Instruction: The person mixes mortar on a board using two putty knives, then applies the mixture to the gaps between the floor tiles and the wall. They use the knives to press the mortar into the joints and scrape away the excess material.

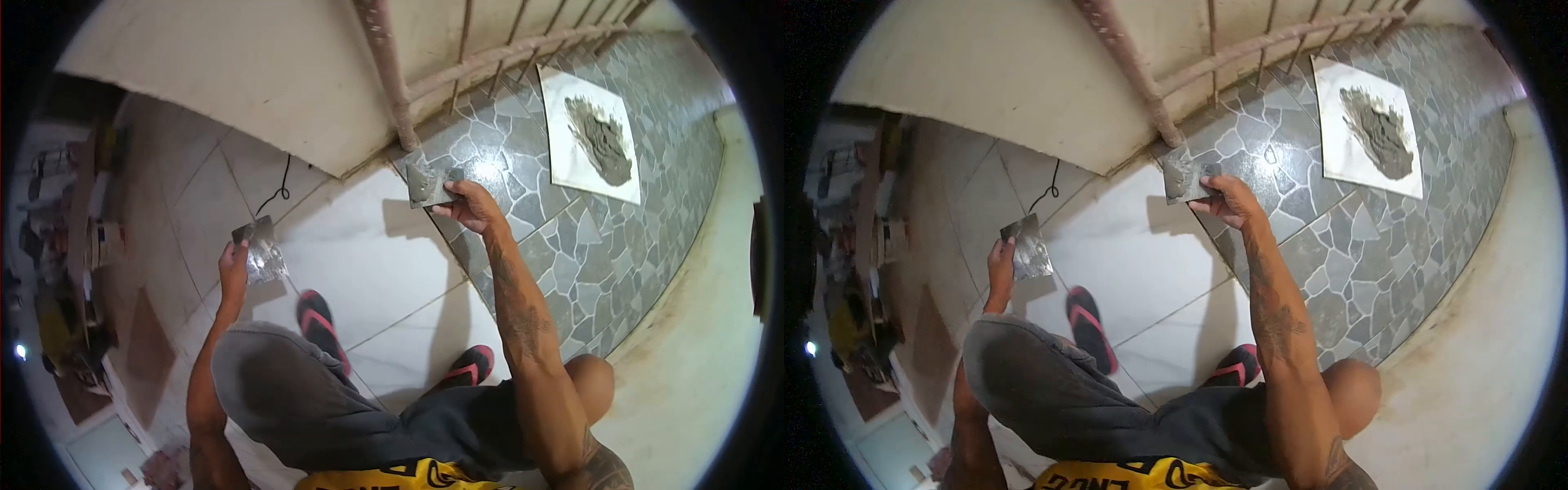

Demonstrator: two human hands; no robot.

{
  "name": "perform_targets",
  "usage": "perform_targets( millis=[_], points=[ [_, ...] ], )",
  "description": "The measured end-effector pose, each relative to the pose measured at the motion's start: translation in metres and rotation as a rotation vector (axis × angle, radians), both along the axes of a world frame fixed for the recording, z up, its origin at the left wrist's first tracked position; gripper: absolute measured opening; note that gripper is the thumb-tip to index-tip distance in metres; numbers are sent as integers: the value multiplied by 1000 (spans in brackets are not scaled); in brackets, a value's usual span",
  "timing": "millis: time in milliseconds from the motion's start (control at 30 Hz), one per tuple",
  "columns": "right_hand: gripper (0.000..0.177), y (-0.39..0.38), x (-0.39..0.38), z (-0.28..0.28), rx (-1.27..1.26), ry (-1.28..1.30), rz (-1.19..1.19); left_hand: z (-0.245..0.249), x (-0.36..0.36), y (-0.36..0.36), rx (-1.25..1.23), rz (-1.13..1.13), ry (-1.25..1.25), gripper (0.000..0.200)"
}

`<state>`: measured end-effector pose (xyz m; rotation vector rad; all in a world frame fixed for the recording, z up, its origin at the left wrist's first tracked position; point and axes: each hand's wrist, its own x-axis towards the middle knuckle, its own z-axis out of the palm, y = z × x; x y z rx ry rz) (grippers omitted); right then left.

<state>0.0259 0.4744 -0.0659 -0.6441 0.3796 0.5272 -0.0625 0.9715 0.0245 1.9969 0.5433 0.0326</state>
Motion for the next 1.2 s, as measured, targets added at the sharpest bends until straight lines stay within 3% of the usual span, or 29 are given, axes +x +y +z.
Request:
perform_targets(
  millis=[100,233,433,533,633,767,867,1000,1100,1200],
  points=[
    [22,-4,5,-3,-75,-28,12,32,43,-42,163,-384,151,25],
    [22,5,-12,-19,-118,-9,-201,49,72,-93,216,-848,347,25],
    [29,58,-14,4,-592,-57,-170,34,118,-117,378,-1765,225,30],
    [33,86,-14,20,-718,-124,-151,24,136,-140,438,-2086,263,29],
    [31,101,-5,28,-995,-135,-60,19,144,-156,405,-2253,164,28],
    [31,117,-5,23,-1002,-57,-139,26,152,-153,381,-2301,112,28],
    [32,118,-8,25,-972,-36,-148,37,162,-126,365,-2165,179,29],
    [33,123,-10,20,-1006,33,-120,33,182,-79,270,-1955,470,29],
    [33,129,-13,27,-999,9,-155,23,193,-72,266,-1926,470,29],
    [33,134,-13,41,-1055,40,-145,-3,198,-83,219,-1985,243,28]
  ],
)
